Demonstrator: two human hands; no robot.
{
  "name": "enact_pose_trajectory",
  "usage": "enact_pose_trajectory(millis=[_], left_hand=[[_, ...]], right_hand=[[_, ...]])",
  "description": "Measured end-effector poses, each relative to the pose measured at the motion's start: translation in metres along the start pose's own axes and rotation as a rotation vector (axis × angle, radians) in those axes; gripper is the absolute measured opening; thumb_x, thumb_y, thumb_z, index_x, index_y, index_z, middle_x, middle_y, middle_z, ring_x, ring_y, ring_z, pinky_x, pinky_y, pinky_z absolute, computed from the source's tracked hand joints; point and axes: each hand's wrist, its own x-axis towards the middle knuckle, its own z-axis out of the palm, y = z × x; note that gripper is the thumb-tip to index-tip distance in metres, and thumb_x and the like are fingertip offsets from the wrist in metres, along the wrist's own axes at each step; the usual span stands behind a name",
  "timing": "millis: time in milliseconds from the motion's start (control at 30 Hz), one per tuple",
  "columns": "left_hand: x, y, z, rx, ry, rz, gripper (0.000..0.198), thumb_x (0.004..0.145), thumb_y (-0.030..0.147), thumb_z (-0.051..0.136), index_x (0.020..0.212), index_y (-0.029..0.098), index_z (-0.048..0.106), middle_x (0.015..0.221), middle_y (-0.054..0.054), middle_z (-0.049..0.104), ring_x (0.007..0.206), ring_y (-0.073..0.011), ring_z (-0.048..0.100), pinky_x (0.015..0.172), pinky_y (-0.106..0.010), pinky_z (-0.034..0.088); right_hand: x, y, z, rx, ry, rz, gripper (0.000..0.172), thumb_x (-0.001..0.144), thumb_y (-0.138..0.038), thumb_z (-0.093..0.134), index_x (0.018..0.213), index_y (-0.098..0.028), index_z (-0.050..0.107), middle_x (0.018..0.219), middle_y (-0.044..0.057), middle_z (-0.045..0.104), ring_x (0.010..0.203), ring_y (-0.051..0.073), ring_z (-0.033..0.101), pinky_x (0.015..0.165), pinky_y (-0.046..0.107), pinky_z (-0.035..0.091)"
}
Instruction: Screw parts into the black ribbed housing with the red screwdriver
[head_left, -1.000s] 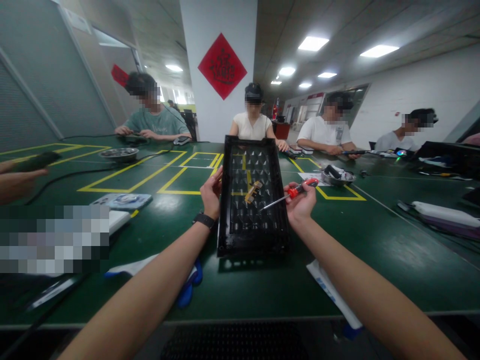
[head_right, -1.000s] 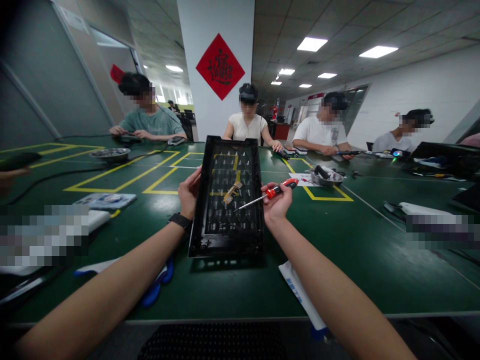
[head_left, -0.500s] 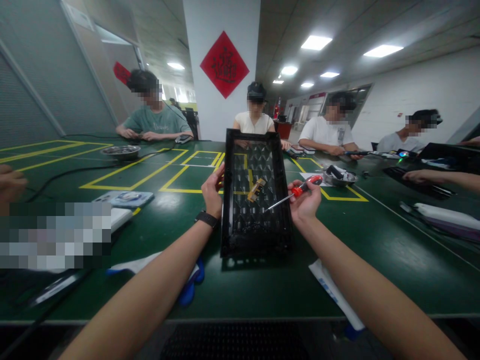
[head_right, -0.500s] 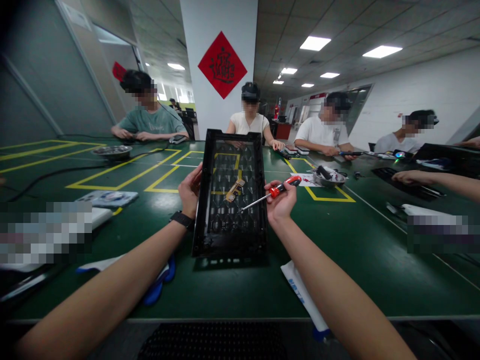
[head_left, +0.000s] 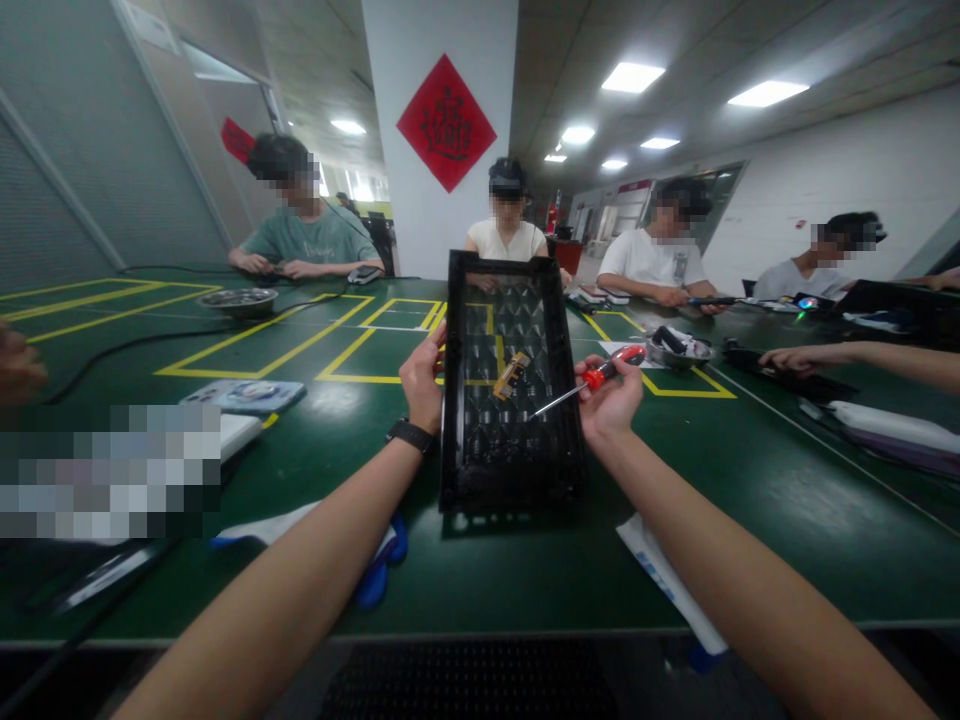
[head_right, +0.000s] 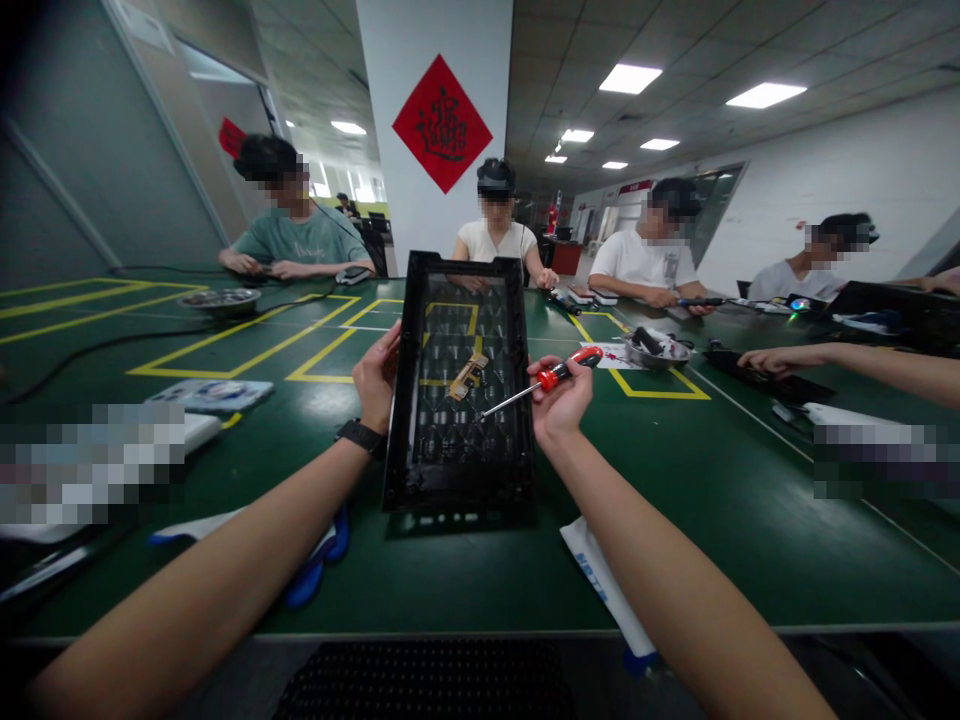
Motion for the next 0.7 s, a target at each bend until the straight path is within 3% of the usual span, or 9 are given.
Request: enact_pose_trajectory(millis=[233, 333, 433, 567, 700], left_hand=[[0.005, -0.012, -0.003, 0.033, -0.036, 0.053, 0.042, 0.070, 0.023, 0.057, 0.111, 0.016, 0.061, 0.116, -0.008, 0.061, 0.108, -0.0205, 0.056, 0.096, -0.033, 0.042], [0.006, -0.020, -0.005, 0.045, -0.019, -0.008, 0.041, 0.068, 0.020, 0.057, 0.108, 0.014, 0.062, 0.112, -0.010, 0.063, 0.103, -0.0208, 0.059, 0.093, -0.034, 0.045], [0.007, -0.026, -0.007, 0.062, 0.000, -0.052, 0.042, 0.067, 0.020, 0.058, 0.107, 0.012, 0.063, 0.107, -0.011, 0.065, 0.100, -0.0215, 0.061, 0.090, -0.034, 0.047], [0.007, -0.032, -0.009, 0.092, 0.009, -0.097, 0.042, 0.065, 0.020, 0.059, 0.107, 0.012, 0.063, 0.099, -0.011, 0.068, 0.095, -0.0218, 0.063, 0.087, -0.035, 0.049], [0.007, -0.035, -0.009, 0.111, 0.016, -0.137, 0.041, 0.065, 0.020, 0.059, 0.104, 0.012, 0.063, 0.093, -0.011, 0.069, 0.091, -0.0214, 0.064, 0.084, -0.035, 0.050]], right_hand=[[0.006, 0.004, -0.005, -0.037, 0.002, -0.028, 0.028, 0.070, -0.041, 0.041, 0.065, -0.016, 0.052, 0.055, 0.001, 0.057, 0.036, 0.006, 0.039, 0.033, 0.018, 0.028], [0.007, 0.002, -0.003, -0.056, -0.034, -0.102, 0.025, 0.073, -0.038, 0.040, 0.063, -0.017, 0.051, 0.054, 0.001, 0.058, 0.038, 0.007, 0.043, 0.040, 0.021, 0.040], [-0.001, -0.005, 0.008, -0.109, -0.203, -0.142, 0.022, 0.074, -0.033, 0.041, 0.065, -0.017, 0.054, 0.061, 0.002, 0.061, 0.042, 0.008, 0.048, 0.051, 0.028, 0.049], [-0.022, -0.010, 0.027, -0.286, -0.574, 0.019, 0.017, 0.071, -0.027, 0.049, 0.074, -0.013, 0.060, 0.070, 0.005, 0.064, 0.052, 0.012, 0.055, 0.050, 0.028, 0.049], [-0.036, -0.002, 0.034, -0.385, -0.758, 0.118, 0.016, 0.072, -0.024, 0.054, 0.079, -0.011, 0.061, 0.075, 0.006, 0.065, 0.055, 0.012, 0.058, 0.053, 0.028, 0.050]])
